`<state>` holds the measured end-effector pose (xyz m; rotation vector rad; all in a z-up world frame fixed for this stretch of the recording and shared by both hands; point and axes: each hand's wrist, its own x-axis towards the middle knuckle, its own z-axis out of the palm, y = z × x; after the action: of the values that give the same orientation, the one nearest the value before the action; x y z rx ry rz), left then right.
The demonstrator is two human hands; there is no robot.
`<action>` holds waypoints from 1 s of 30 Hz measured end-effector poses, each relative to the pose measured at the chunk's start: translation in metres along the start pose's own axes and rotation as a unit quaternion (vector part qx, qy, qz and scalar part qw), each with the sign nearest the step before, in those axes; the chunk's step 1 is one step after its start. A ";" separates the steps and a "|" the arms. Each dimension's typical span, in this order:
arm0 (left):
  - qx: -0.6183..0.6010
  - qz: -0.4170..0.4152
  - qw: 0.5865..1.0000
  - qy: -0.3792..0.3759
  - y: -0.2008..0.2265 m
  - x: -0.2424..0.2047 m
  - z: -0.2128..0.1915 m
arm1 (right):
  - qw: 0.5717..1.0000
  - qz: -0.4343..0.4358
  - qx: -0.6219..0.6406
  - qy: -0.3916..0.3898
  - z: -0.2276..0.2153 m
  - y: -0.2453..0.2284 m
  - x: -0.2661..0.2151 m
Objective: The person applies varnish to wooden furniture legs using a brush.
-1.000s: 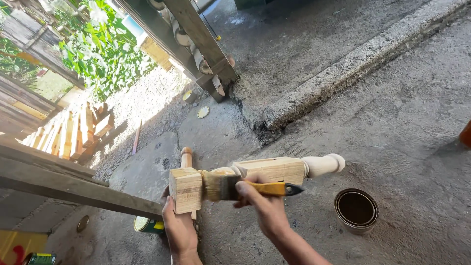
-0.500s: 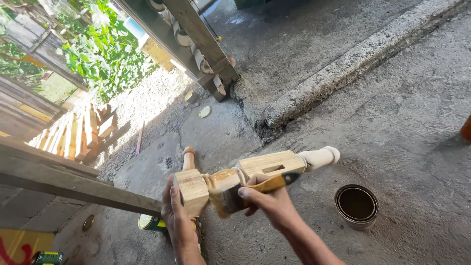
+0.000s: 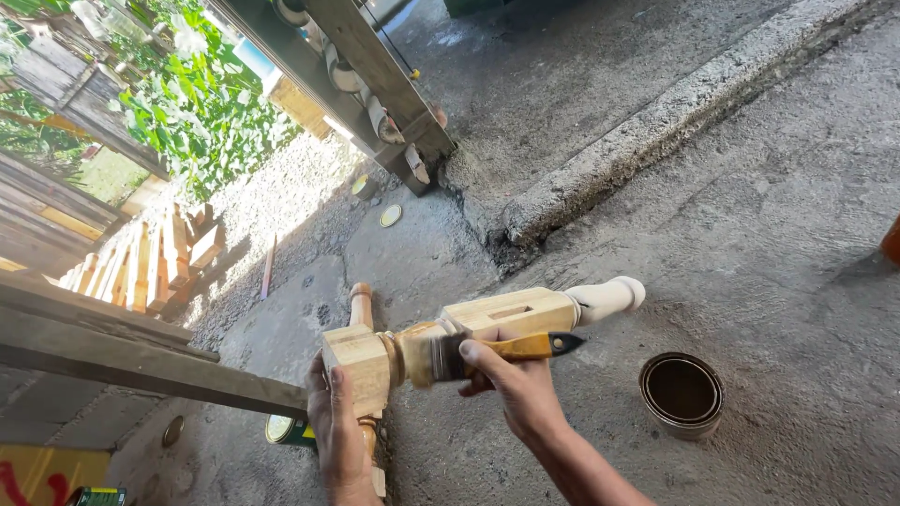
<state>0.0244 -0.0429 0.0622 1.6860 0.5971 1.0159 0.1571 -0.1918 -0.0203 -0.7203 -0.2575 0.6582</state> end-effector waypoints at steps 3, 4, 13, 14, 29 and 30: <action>-0.002 -0.056 0.998 0.008 0.012 -0.001 0.004 | 0.999 0.001 0.030 0.010 0.014 0.014 -0.001; -0.002 -0.056 0.998 0.006 0.013 0.000 0.004 | 0.999 0.000 0.030 0.011 0.013 0.017 -0.003; -0.006 -0.134 0.990 0.049 0.001 0.007 -0.008 | 1.000 0.017 -0.013 -0.021 0.009 0.018 0.004; -0.010 -0.123 0.992 0.039 -0.004 0.009 -0.010 | 1.000 0.017 -0.005 -0.017 0.015 0.019 0.001; -0.098 -0.114 0.989 0.013 -0.026 0.006 -0.030 | 0.997 0.001 -0.068 -0.024 -0.004 0.019 -0.007; -0.078 -0.140 0.987 0.023 -0.025 0.008 -0.029 | 0.994 0.004 -0.101 -0.037 -0.010 0.016 -0.004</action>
<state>0.0058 -0.0135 0.0448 1.3994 0.7426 0.8757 0.1504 -0.1906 -0.0384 -0.8916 -0.3933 0.6722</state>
